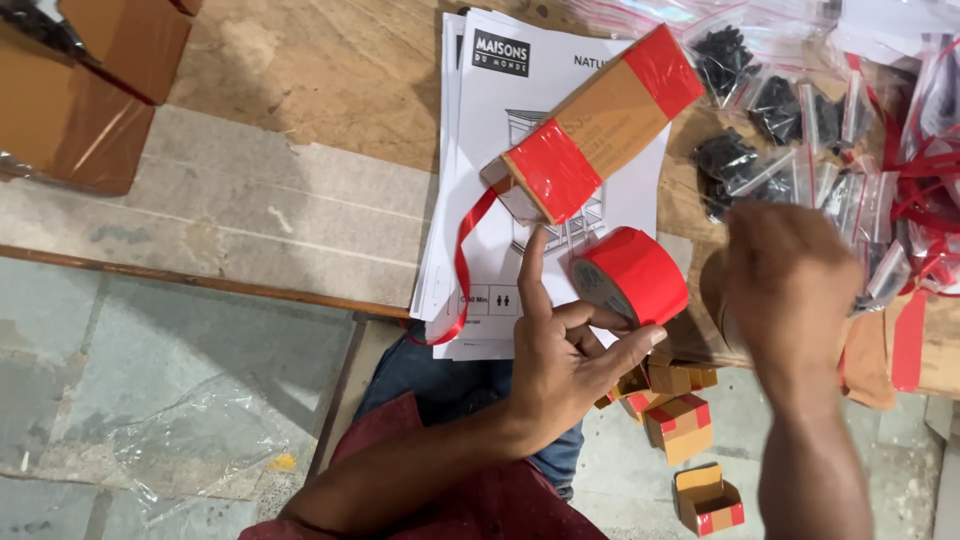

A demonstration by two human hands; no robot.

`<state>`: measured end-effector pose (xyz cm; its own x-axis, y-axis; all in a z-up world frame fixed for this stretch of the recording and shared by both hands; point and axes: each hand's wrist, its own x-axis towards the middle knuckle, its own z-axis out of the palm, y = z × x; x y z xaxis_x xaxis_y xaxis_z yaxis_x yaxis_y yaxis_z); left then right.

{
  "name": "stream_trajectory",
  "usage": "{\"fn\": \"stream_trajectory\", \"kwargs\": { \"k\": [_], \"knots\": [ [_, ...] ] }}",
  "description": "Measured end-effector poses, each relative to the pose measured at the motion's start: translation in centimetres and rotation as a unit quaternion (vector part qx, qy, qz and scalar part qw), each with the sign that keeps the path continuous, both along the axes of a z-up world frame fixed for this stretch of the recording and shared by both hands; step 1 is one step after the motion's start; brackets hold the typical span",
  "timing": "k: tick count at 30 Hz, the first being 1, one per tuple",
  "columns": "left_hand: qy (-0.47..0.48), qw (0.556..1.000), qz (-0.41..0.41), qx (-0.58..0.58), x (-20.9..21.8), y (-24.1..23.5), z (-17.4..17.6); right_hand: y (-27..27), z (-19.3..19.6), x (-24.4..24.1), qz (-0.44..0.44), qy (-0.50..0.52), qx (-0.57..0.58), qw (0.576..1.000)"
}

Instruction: The person places instruction sheets into a small cardboard box, tears strips of red tape, and wraps the tape around the box to secure it, repeating the process on additional small boxes at the workbench.

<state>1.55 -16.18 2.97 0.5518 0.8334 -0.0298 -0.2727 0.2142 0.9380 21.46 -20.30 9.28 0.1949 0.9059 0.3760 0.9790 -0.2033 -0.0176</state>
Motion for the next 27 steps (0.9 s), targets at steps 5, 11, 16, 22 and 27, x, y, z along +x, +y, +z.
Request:
{"fn": "stream_trajectory", "kwargs": {
  "k": [5,11,16,22,27],
  "knots": [
    [0.011,0.999,0.007,0.030,0.0,-0.8,-0.7,-0.3,-2.9,-0.5,-0.008,-0.062,-0.084,0.994],
    [0.009,0.995,0.030,0.093,-0.3,-1.4,-1.6,1.5,2.4,-2.4,0.067,0.011,-0.035,0.997],
    [0.015,0.994,0.020,0.105,-0.2,-2.2,-1.8,6.3,5.2,-3.5,0.158,0.093,-0.010,0.983],
    [0.027,0.995,0.040,0.088,-0.3,-2.0,-1.5,11.2,2.9,-2.6,0.368,-0.007,-0.054,0.928],
    [0.039,0.997,0.005,0.073,-0.2,-2.1,-1.5,11.6,4.0,-2.2,0.373,0.022,-0.138,0.917]
  ]
}}
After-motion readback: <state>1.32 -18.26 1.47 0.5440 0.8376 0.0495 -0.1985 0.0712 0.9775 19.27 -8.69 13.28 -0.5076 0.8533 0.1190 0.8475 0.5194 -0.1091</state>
